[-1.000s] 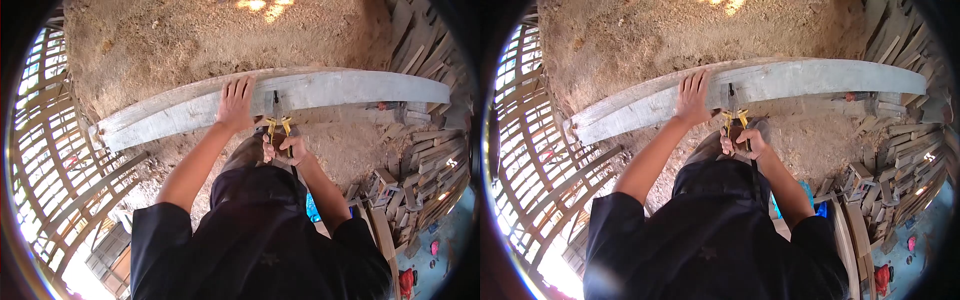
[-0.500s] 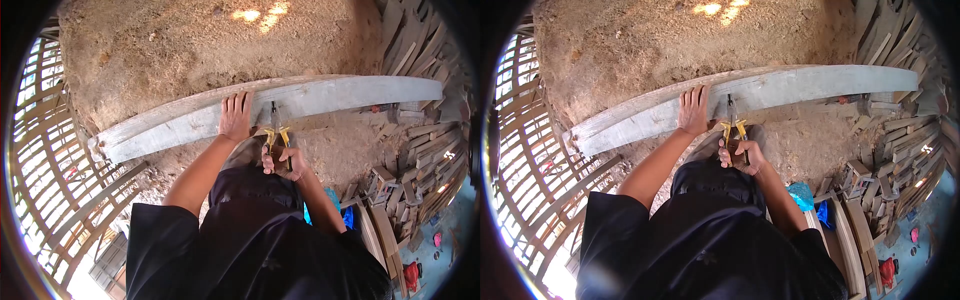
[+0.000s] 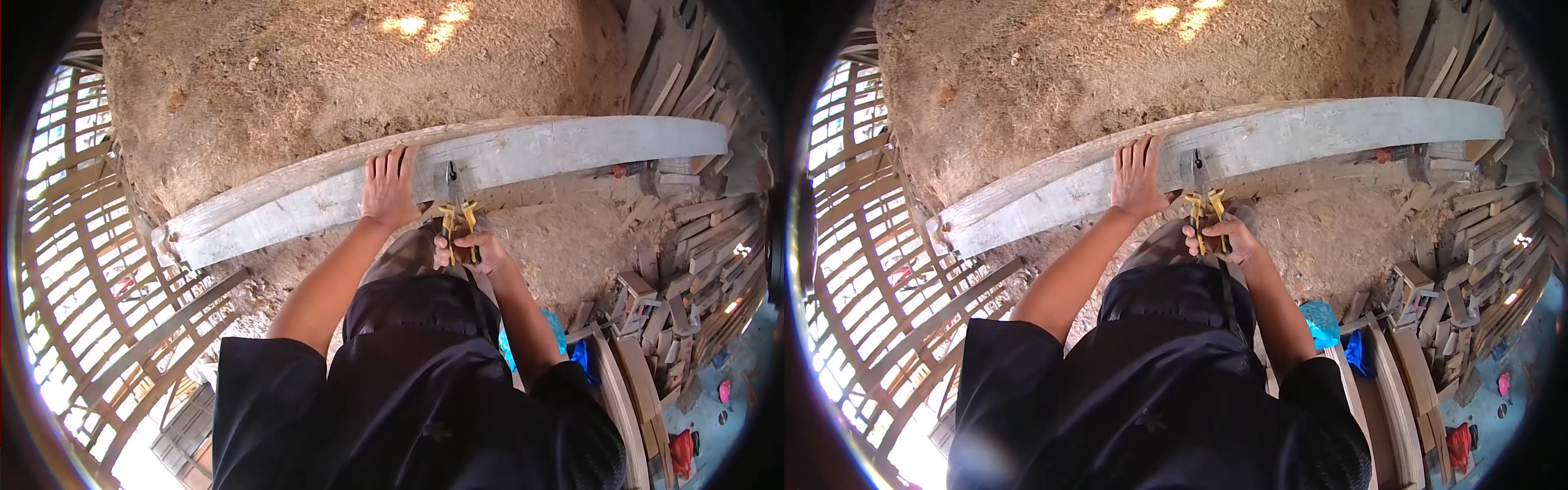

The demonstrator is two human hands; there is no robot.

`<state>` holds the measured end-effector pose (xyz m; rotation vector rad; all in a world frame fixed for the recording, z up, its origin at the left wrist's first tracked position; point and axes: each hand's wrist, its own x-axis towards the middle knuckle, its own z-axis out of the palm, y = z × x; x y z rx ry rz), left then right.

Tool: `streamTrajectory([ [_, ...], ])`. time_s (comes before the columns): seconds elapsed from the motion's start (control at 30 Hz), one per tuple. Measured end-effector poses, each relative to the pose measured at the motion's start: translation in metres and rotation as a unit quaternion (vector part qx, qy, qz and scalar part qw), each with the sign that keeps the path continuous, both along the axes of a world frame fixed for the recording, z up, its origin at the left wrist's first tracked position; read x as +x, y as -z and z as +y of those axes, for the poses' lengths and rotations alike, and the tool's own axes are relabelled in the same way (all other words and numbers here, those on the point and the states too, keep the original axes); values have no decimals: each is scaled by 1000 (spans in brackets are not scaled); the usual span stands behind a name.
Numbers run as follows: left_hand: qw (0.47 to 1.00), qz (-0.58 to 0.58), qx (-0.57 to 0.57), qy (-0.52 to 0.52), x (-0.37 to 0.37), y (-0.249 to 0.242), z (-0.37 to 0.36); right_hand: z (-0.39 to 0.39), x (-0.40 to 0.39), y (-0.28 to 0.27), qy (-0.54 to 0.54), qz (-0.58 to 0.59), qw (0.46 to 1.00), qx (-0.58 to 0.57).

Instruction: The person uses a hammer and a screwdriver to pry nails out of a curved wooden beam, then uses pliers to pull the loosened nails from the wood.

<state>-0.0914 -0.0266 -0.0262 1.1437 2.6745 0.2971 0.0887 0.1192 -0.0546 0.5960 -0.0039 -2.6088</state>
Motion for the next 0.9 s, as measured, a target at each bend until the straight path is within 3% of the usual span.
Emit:
streamTrajectory([
  [0.07, 1000, -7, -19, -1, 0, -6, 2, -4, 5, 10, 12, 2, 999, -53],
  [0.27, 995, -87, -48, -21, -10, -16, 14, -5, -1, 6, -28, 62, 998, 10],
  [0.33, 998, -53, 21, -13, -7, -11, 9, -16, -1, -10, 11, 18, 997, -79],
  [0.47, 998, -45, 32, -6, -6, -9, 6, -21, -8, -43, 33, -30, 997, -66],
  [0.53, 999, -44, -11, 6, -9, -8, 6, -22, -16, -61, 29, -50, 997, -45],
  [0.6, 999, -49, -21, 2, -11, -8, 6, -26, -26, -90, 60, -138, 986, -70],
  [0.67, 998, -55, -30, 5, -9, 6, 5, -25, -30, -100, 75, -146, 980, -111],
  [0.73, 993, 112, -7, 29, -16, 5, 11, -23, -35, -108, 52, -171, 983, -29],
  [0.77, 999, -30, -31, 3, -10, 2, 4, -22, -29, -101, 54, -155, 986, -4],
  [0.87, 999, -48, 5, -13, -7, -12, 8, -16, -2, -57, 8, -122, 981, 148],
  [0.9, 999, -36, 14, -13, -8, -11, 9, -11, 0, -50, 10, -120, 981, 152],
])
